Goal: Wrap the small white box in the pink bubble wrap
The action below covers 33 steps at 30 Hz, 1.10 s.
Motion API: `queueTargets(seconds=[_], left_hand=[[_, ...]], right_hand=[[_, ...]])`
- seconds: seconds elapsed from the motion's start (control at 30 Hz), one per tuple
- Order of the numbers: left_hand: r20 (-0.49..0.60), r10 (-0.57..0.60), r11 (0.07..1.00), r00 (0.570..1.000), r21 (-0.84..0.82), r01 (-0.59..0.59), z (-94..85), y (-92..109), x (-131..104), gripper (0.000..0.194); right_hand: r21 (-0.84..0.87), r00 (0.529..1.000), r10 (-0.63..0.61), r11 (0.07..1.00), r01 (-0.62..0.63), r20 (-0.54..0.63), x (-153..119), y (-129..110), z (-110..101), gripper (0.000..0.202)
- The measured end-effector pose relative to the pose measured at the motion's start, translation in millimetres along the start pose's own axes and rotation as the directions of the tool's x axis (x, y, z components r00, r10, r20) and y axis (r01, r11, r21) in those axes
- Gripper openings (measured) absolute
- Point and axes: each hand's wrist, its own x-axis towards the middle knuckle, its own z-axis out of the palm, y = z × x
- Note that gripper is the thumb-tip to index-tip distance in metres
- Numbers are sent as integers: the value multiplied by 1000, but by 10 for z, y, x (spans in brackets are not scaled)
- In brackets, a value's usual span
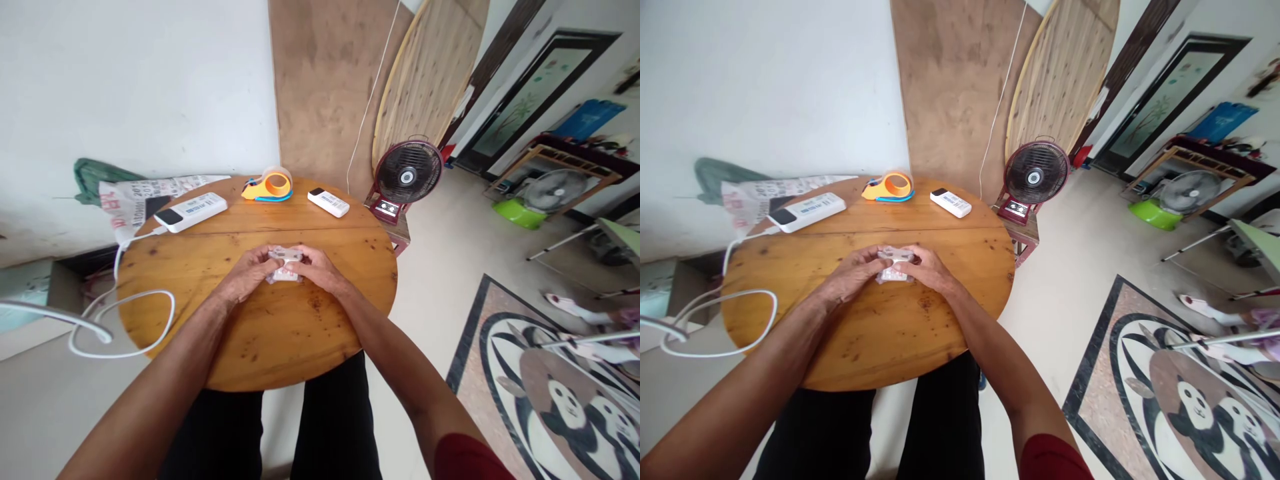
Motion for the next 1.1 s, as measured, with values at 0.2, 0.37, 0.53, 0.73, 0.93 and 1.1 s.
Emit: queueTargets(seconds=[0.2,0.37,0.53,0.73,0.93,1.1], left_hand=[[-10,-21,999,1000,-39,20,-2,-16,14,39],[-9,-7,1000,1000,-23,7,-6,-17,8,36],[-19,-4,998,1000,-58,3,-1,-25,16,40],[-47,11,998,999,-64,-14,14,-7,12,42],[-73,7,997,997,-80,-13,43,37,-12,42],[-75,21,996,997,-90,-28,41,22,0,42]], right_hand=[[-100,997,-70,993,65,-42,38,48,-15,40],[-188,992,-119,976,107,-50,16,36,-7,38],[-190,985,-164,970,153,-45,8,77,4,34],[-202,974,-214,960,195,-72,36,163,7,28],[-251,936,-327,924,287,-132,45,120,26,22],[-274,918,-367,908,318,-148,47,92,49,21]])
